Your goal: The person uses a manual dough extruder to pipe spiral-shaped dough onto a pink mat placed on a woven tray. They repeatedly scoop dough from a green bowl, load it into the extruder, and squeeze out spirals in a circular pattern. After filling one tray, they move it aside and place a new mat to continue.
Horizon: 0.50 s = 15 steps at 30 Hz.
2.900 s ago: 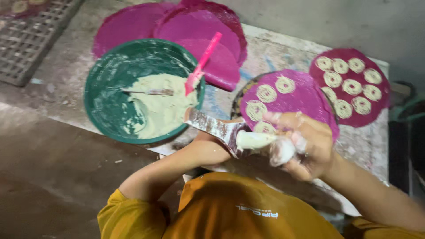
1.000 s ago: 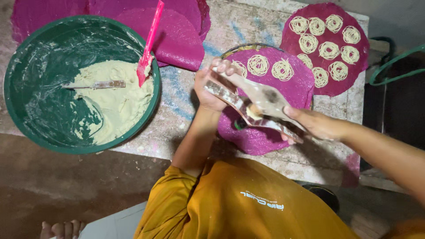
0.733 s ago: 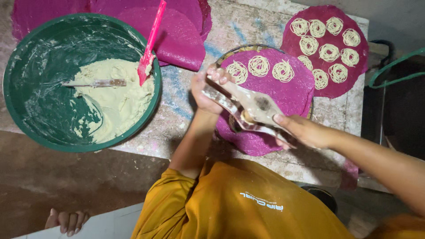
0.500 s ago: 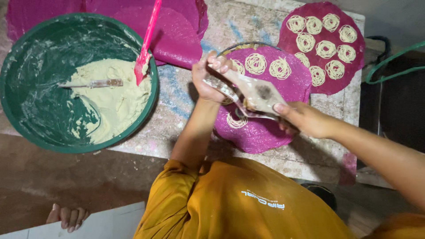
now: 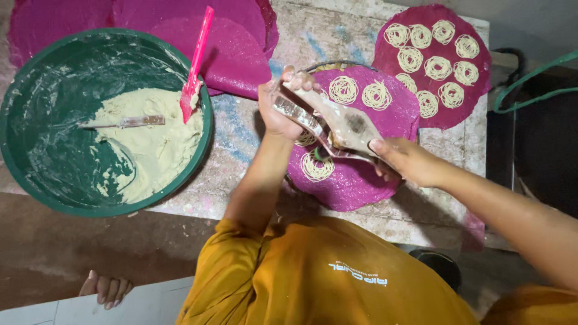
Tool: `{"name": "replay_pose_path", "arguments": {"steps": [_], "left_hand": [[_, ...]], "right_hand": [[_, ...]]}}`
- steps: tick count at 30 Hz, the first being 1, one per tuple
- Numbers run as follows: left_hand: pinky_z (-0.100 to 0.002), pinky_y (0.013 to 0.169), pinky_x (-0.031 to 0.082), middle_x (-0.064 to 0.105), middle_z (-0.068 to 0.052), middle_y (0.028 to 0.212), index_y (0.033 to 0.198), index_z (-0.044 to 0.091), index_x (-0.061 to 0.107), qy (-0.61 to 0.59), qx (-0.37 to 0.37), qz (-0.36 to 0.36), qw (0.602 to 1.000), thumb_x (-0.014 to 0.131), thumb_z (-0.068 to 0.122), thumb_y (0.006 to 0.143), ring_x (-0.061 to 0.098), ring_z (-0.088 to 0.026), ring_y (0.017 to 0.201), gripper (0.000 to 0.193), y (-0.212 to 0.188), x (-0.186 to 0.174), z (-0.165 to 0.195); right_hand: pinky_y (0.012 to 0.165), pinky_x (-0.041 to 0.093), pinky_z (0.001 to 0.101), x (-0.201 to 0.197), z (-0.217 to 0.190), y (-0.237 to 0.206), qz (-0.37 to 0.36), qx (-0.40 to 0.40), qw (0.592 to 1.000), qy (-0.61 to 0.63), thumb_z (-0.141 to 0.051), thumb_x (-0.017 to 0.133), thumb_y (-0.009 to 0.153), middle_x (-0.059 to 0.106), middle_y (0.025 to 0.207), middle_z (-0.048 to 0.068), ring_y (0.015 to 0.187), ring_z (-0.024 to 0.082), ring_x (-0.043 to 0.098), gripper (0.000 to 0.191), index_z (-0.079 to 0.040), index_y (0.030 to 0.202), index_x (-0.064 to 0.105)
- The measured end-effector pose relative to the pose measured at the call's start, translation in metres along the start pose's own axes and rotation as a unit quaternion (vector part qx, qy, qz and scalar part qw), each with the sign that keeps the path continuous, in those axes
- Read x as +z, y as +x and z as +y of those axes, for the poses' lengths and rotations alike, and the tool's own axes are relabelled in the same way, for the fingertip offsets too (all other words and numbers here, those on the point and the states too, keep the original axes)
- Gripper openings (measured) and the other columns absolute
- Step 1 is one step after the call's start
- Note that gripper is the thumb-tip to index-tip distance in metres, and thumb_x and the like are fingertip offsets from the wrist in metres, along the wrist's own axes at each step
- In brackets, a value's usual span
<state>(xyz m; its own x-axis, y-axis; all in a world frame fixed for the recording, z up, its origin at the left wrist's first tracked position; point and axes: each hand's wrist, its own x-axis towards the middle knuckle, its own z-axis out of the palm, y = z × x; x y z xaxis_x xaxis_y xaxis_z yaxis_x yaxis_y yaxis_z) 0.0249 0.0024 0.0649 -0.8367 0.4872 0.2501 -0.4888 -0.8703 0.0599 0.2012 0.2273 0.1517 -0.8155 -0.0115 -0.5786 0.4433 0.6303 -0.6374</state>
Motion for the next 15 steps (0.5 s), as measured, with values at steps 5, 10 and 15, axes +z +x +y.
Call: {"name": "replay_pose_path", "arguments": {"steps": [5,10,15], "left_hand": [[-0.031,0.057,0.041,0.065,-0.01,0.084,0.113,-0.001,0.061,0.388,-0.263,0.162,0.868,0.031,0.05,0.1,0.057,-0.017,0.067,0.06,-0.029,-0.019,0.006],[-0.025,0.053,0.044,0.058,-0.002,0.082,0.151,-0.001,0.038,0.572,-0.392,0.188,0.695,0.031,0.042,0.109,0.047,-0.013,0.055,0.06,-0.075,-0.05,-0.003],[-0.032,0.065,0.049,0.073,0.002,0.104,0.152,0.006,0.034,0.845,-0.13,-0.05,0.517,0.048,0.027,0.101,0.057,-0.014,0.07,0.057,-0.122,-0.053,0.006]], "right_hand": [[0.063,0.056,0.0345,-0.002,0.016,0.002,-0.048,-0.042,0.997,0.037,-0.061,0.036,0.099,0.07,0.07,0.008,0.065,0.018,0.068,0.067,-0.002,0.09,0.068],[0.066,0.055,0.0343,0.004,0.033,0.011,-0.02,-0.078,0.992,0.101,-0.06,0.041,0.098,0.069,0.074,0.007,0.067,0.017,0.066,0.061,-0.004,0.097,0.066],[0.065,0.054,0.0347,0.009,0.057,0.019,-0.002,-0.094,0.987,0.13,-0.061,0.04,0.101,0.068,0.076,0.008,0.069,0.018,0.066,0.065,-0.001,0.096,0.065]]}}
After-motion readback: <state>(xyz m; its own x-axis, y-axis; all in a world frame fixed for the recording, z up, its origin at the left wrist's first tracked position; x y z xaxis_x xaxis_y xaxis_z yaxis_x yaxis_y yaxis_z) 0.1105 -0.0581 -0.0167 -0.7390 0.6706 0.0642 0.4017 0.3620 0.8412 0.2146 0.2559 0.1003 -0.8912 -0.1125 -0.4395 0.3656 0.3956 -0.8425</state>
